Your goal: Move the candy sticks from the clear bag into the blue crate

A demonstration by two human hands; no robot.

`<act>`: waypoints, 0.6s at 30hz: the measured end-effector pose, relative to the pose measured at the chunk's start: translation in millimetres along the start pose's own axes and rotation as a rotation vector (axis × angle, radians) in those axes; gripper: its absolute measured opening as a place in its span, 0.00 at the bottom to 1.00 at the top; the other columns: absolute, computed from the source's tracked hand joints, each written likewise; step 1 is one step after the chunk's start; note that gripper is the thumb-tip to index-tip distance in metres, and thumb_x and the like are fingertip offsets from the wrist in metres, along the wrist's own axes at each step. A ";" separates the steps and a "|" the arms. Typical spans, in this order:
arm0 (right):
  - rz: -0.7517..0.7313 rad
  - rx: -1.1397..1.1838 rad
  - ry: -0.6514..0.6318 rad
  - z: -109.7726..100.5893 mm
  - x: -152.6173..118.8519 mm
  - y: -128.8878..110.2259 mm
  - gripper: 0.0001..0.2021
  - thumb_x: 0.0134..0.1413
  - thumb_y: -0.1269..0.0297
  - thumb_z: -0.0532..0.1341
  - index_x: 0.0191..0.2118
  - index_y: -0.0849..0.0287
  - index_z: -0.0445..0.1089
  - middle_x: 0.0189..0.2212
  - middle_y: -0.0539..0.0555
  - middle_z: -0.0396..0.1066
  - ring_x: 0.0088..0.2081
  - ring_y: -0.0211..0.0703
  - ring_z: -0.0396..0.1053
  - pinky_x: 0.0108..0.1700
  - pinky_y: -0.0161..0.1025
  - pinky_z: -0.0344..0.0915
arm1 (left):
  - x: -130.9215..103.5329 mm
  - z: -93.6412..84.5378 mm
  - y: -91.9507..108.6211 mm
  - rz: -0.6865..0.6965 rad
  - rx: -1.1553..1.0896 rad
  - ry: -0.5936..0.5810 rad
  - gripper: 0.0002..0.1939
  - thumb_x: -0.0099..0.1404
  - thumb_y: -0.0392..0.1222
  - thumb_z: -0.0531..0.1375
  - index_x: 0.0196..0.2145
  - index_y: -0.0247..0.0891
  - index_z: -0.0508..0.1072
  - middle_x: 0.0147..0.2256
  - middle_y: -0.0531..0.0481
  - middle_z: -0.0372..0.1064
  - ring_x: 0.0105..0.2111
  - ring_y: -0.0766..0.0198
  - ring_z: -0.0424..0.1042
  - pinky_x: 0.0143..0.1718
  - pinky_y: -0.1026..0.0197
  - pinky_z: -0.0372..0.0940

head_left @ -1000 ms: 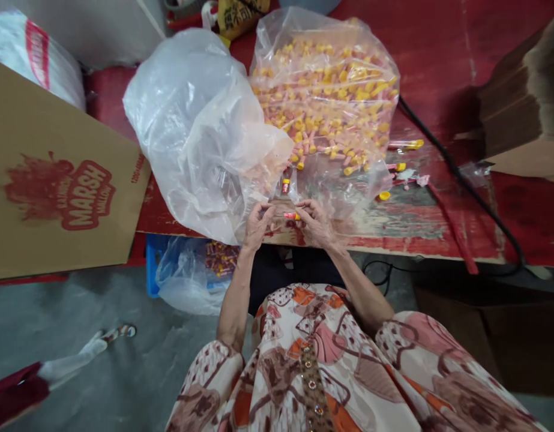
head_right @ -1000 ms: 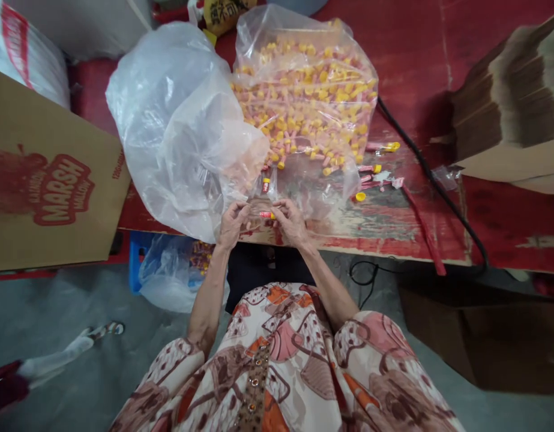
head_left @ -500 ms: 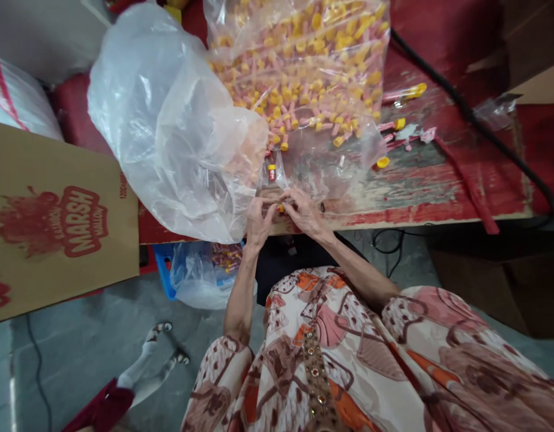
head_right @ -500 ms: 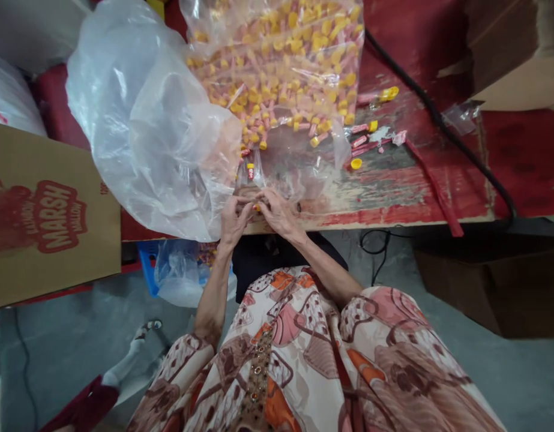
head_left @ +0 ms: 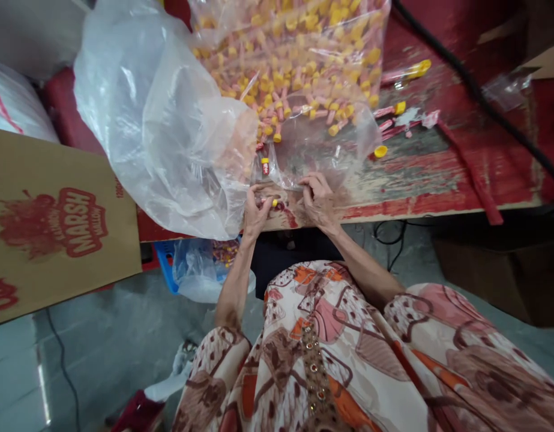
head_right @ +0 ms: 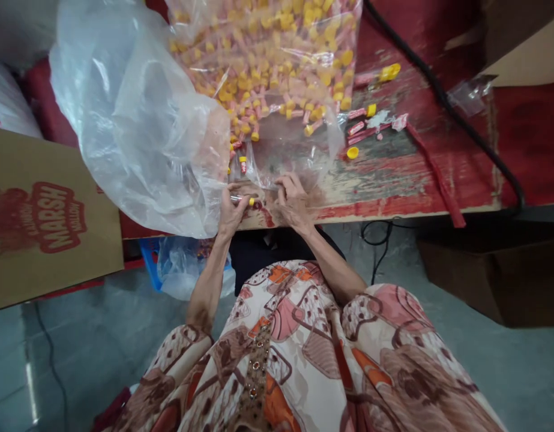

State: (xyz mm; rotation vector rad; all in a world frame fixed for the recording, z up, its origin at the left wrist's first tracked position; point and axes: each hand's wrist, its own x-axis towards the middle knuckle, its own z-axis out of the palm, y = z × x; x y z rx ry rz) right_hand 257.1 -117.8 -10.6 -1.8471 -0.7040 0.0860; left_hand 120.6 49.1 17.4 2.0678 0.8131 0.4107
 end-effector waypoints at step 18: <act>-0.016 -0.007 -0.069 -8.5 1.4 -1.1 0.13 0.68 0.72 0.54 0.45 0.53 0.76 0.47 0.57 0.78 0.52 0.50 0.75 0.58 0.46 0.73 | -9.3 56.8 8.2 0.332 0.280 0.109 0.11 0.83 0.45 0.56 0.46 0.40 0.76 0.42 0.39 0.78 0.47 0.50 0.80 0.55 0.46 0.73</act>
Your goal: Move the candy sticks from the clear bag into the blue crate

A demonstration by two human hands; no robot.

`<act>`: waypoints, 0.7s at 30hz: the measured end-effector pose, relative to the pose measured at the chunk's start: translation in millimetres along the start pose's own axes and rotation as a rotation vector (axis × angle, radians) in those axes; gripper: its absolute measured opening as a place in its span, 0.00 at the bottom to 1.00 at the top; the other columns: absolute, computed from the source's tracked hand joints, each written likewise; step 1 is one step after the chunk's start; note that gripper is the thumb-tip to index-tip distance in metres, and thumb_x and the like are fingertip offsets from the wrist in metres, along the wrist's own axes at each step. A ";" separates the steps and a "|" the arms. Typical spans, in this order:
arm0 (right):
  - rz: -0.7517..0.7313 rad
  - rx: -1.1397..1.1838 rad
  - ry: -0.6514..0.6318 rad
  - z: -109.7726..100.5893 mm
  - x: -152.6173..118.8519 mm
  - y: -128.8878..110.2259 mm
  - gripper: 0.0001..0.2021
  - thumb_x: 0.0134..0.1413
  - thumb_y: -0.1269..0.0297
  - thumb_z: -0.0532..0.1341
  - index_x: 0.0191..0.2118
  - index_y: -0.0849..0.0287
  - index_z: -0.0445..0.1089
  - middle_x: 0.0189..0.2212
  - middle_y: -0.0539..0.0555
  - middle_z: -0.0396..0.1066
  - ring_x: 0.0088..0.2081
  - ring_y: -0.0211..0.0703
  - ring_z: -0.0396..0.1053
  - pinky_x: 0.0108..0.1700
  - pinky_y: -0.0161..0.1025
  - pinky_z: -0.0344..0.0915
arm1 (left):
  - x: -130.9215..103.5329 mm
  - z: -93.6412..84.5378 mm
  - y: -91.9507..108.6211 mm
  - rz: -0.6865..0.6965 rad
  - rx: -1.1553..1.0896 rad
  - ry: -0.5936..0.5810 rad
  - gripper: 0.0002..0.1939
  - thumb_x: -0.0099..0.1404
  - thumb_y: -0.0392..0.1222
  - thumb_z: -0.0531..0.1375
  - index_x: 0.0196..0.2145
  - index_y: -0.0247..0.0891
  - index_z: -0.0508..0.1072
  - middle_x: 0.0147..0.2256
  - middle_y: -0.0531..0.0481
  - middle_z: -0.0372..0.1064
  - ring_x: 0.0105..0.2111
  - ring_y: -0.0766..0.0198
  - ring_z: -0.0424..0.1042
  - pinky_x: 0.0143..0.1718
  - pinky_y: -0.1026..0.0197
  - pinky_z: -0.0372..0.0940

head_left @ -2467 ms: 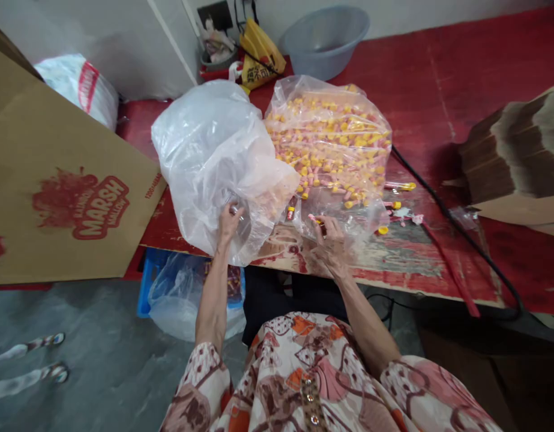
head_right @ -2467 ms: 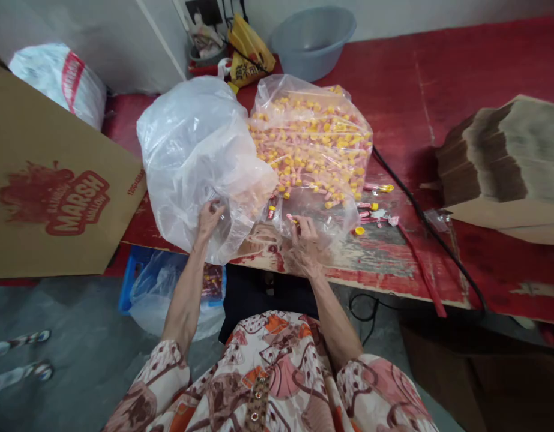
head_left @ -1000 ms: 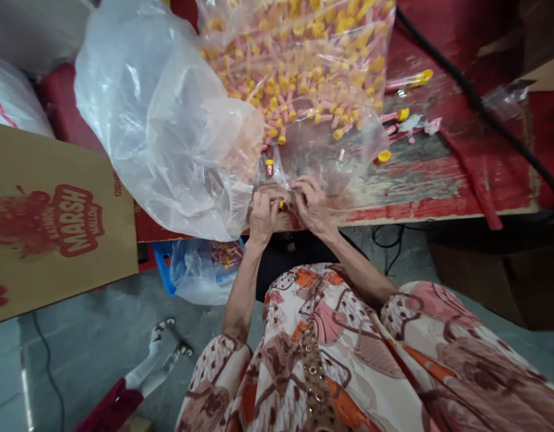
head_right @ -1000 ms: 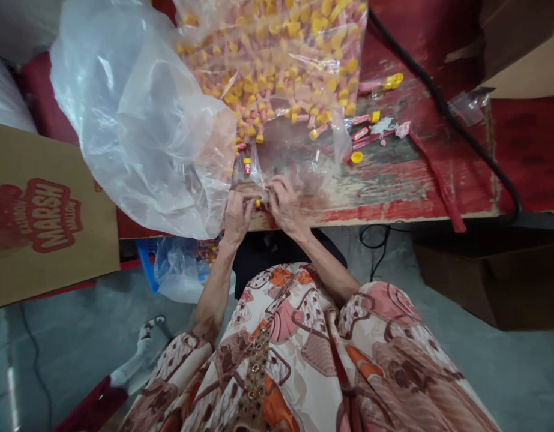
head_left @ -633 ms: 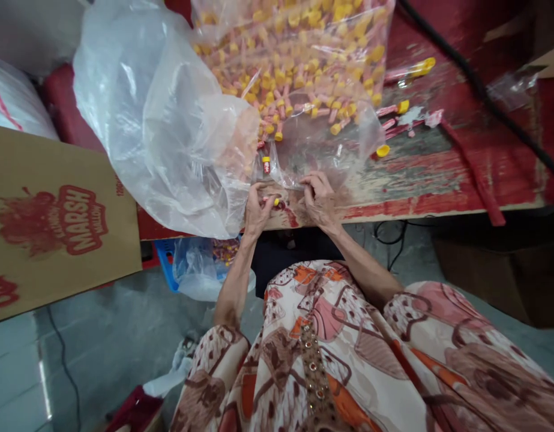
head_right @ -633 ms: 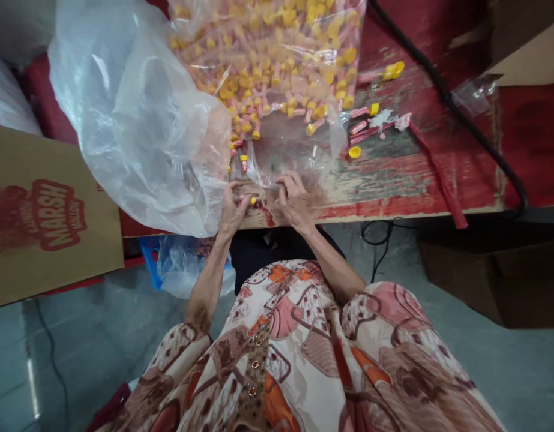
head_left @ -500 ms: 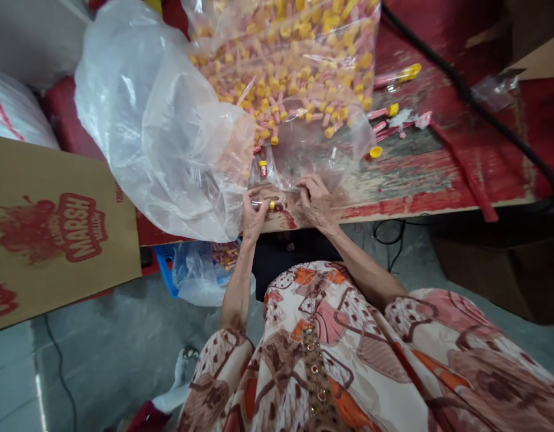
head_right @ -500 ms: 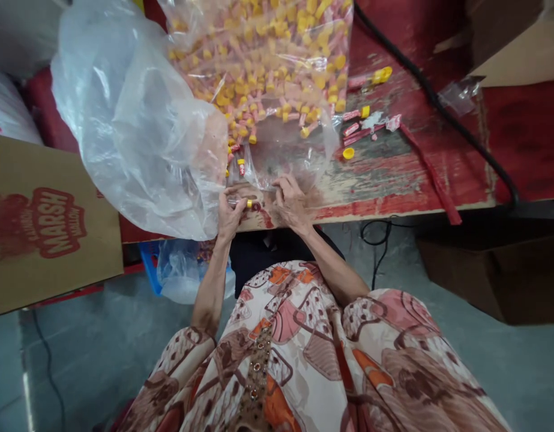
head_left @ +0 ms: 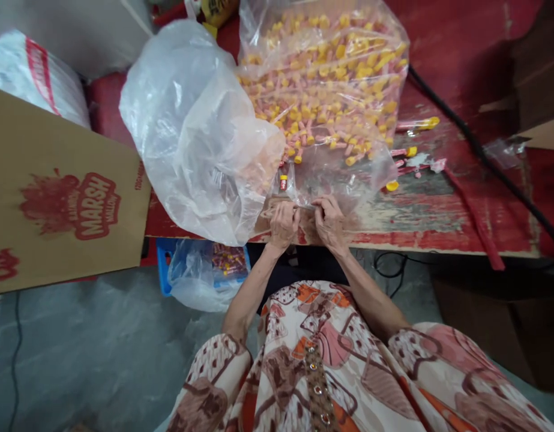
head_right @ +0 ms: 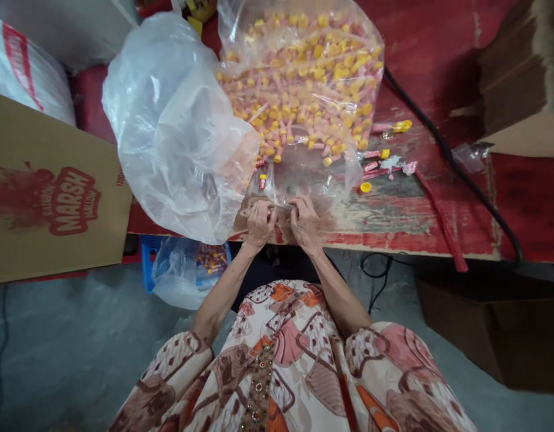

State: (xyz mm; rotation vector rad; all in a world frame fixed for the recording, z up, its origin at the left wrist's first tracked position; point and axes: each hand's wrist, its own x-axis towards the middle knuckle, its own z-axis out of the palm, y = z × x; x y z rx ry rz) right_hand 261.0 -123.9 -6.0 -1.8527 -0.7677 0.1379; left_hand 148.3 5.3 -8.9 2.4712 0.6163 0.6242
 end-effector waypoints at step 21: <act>-0.035 -0.007 0.041 8.0 3.5 -0.7 0.15 0.69 0.63 0.51 0.40 0.52 0.77 0.44 0.59 0.79 0.48 0.53 0.79 0.53 0.48 0.77 | 10.9 2.0 17.1 0.152 0.040 0.317 0.14 0.80 0.36 0.53 0.47 0.41 0.80 0.41 0.42 0.83 0.42 0.53 0.82 0.48 0.50 0.76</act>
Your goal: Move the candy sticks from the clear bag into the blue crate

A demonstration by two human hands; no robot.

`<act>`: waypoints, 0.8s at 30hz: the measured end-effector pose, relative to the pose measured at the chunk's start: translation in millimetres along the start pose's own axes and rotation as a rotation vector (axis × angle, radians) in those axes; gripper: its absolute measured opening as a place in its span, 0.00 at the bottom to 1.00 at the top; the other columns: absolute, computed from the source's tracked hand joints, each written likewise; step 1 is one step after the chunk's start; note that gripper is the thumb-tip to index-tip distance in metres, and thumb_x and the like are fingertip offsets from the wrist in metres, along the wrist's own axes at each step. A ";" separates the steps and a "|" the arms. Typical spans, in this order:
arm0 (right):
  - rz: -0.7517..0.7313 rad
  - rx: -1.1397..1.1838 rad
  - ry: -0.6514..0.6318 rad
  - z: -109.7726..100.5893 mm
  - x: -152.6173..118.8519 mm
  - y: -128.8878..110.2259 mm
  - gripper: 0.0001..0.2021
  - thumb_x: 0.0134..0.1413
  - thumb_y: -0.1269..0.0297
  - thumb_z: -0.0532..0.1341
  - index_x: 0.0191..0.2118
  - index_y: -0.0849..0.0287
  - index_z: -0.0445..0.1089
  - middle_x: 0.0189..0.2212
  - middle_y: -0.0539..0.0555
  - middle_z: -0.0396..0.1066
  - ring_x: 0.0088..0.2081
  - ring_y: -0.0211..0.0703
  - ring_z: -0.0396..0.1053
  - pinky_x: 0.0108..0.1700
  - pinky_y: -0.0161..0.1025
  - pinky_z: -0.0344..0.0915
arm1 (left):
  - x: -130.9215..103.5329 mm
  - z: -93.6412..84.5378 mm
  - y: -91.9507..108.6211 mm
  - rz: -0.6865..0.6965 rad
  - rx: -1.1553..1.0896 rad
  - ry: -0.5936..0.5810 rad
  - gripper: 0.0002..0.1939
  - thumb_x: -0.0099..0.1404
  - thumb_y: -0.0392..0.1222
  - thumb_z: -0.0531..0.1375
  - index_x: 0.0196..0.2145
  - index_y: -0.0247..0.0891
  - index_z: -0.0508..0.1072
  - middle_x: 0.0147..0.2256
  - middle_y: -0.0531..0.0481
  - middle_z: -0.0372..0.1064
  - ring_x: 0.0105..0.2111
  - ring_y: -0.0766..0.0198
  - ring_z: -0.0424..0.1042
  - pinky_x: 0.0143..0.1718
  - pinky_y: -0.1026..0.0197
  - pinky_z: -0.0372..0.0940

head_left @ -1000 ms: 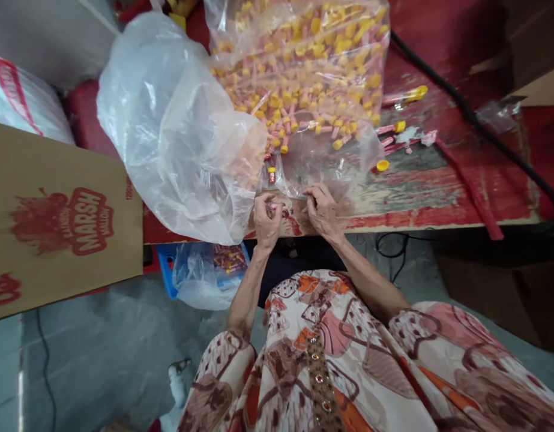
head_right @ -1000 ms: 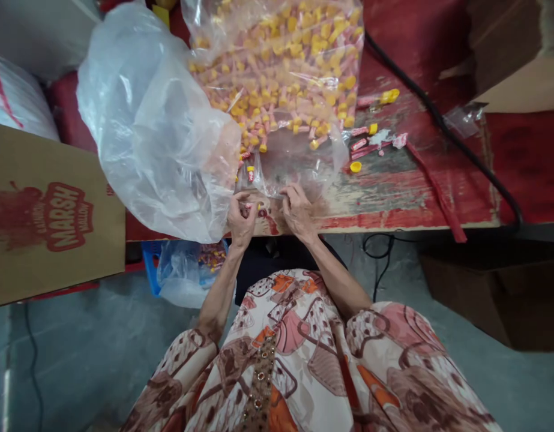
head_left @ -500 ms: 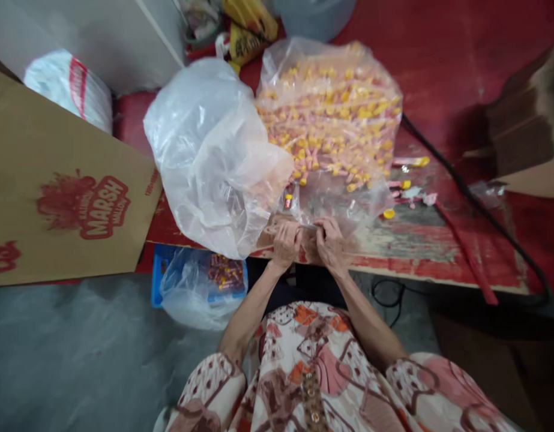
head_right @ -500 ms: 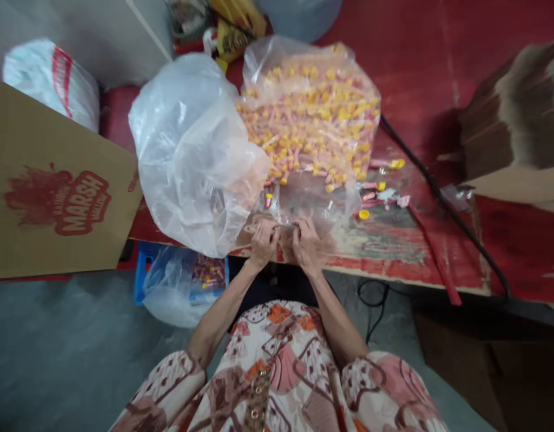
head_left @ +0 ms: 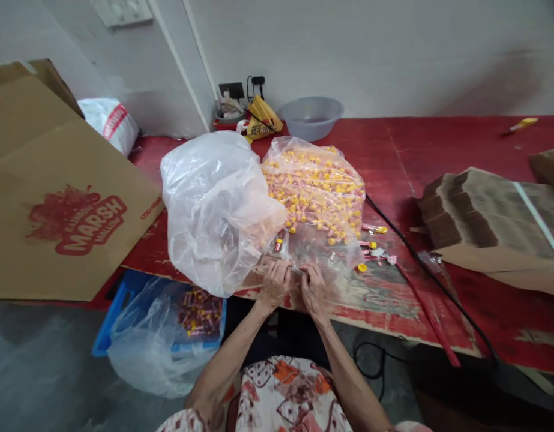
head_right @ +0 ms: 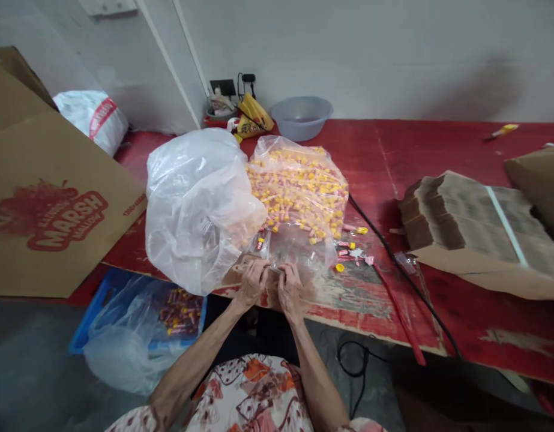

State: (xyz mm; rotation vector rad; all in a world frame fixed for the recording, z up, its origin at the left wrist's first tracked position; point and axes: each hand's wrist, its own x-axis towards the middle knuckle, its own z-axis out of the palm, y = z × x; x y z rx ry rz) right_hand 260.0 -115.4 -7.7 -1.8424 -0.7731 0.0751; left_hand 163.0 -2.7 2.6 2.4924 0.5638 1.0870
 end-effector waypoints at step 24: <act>0.030 -0.070 -0.029 -8.0 -1.2 2.2 0.13 0.69 0.61 0.52 0.42 0.52 0.74 0.44 0.58 0.77 0.49 0.52 0.75 0.56 0.49 0.73 | -15.7 14.5 10.0 -0.113 -0.111 -0.185 0.17 0.83 0.42 0.52 0.53 0.40 0.81 0.48 0.40 0.83 0.52 0.50 0.81 0.57 0.46 0.75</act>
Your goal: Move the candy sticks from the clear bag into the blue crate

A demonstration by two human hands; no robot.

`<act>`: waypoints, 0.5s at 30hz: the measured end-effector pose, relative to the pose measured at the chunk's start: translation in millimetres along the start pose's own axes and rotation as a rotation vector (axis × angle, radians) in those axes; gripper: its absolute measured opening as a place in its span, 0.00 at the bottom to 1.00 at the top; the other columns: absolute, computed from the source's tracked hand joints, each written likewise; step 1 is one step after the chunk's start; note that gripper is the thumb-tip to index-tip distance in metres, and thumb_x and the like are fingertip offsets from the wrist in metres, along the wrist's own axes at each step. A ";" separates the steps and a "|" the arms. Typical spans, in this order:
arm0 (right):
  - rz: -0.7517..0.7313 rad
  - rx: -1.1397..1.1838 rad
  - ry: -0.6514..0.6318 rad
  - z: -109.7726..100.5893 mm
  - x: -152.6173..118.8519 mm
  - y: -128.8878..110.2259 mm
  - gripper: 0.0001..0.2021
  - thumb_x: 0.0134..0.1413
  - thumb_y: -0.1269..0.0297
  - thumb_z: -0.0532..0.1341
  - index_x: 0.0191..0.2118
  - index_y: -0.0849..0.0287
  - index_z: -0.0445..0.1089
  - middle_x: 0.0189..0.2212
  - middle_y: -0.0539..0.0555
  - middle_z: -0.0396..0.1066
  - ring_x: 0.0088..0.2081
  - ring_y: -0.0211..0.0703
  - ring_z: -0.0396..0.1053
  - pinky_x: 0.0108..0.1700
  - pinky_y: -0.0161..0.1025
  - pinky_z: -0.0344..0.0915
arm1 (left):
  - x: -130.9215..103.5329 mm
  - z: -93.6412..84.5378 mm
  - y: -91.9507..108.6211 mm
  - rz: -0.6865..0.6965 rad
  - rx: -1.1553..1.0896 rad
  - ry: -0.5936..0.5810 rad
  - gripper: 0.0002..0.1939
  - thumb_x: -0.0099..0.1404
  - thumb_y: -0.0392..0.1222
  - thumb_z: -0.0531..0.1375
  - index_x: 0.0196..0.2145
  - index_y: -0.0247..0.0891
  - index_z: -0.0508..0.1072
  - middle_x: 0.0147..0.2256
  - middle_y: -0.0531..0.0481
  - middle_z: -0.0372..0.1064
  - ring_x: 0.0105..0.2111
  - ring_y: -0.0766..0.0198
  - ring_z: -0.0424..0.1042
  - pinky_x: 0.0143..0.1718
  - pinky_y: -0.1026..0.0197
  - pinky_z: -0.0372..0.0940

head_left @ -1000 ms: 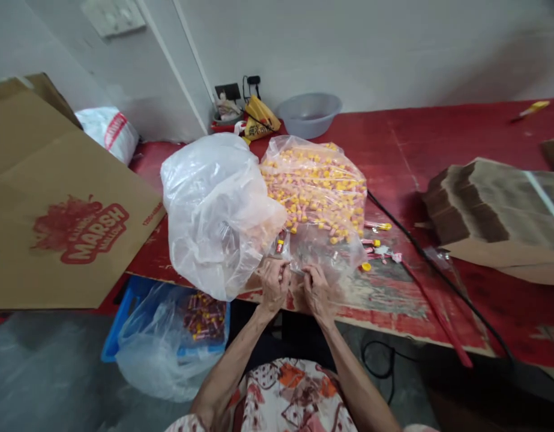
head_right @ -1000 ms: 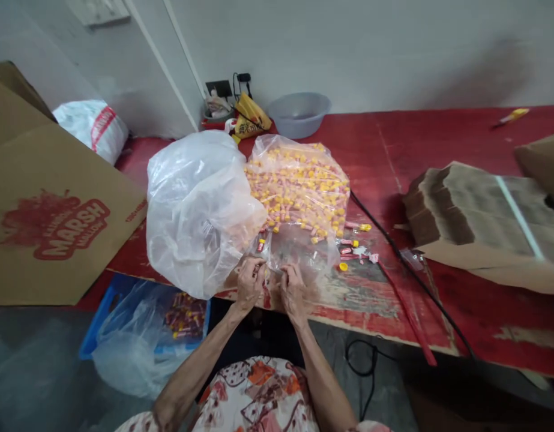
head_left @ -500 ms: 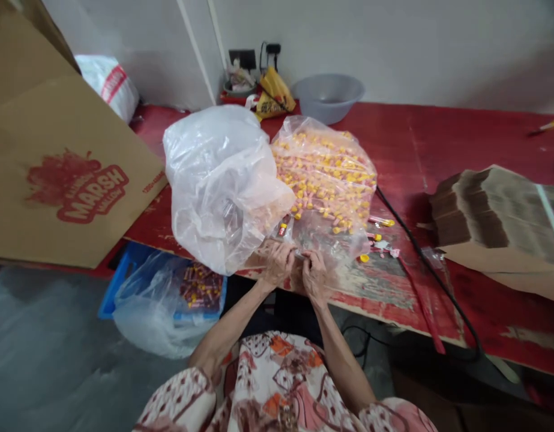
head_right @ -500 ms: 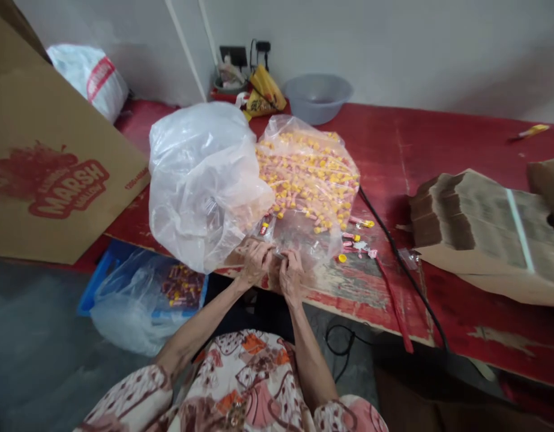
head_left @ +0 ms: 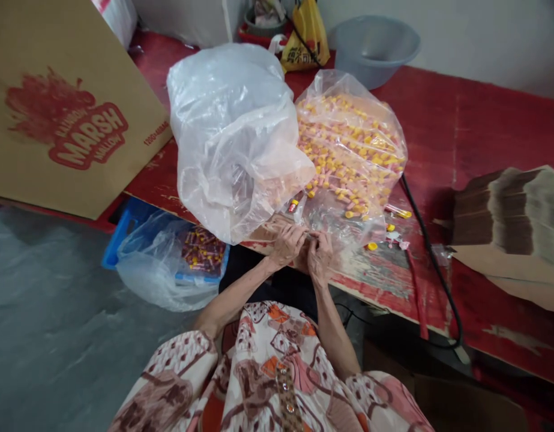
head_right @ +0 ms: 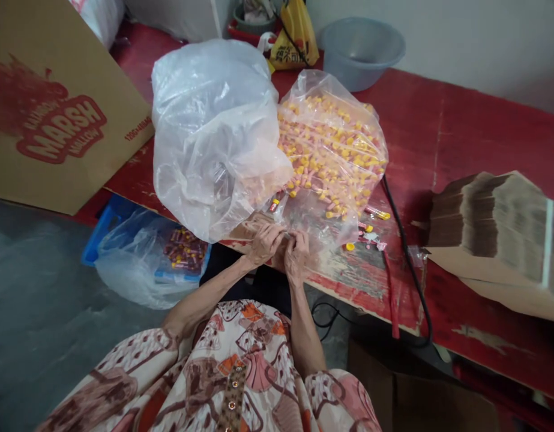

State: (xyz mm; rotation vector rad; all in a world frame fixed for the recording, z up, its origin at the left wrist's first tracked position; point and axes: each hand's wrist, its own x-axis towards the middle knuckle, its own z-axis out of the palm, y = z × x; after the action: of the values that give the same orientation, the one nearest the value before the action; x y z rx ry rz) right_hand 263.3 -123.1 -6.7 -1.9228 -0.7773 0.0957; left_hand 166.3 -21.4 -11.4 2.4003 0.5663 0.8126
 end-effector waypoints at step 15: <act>0.086 0.004 0.071 -1.7 0.2 6.6 0.18 0.69 0.57 0.53 0.56 0.54 0.72 0.48 0.61 0.77 0.47 0.53 0.76 0.55 0.52 0.74 | 9.1 -0.2 -1.4 -0.049 -0.040 0.027 0.16 0.79 0.34 0.55 0.55 0.40 0.81 0.52 0.39 0.84 0.54 0.51 0.82 0.59 0.47 0.73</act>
State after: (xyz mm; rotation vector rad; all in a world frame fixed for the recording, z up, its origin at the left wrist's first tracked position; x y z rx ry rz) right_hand 267.3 -126.1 -11.4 -1.9454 -0.6474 0.0810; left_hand 172.5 -15.3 -8.3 2.3333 0.6112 0.8289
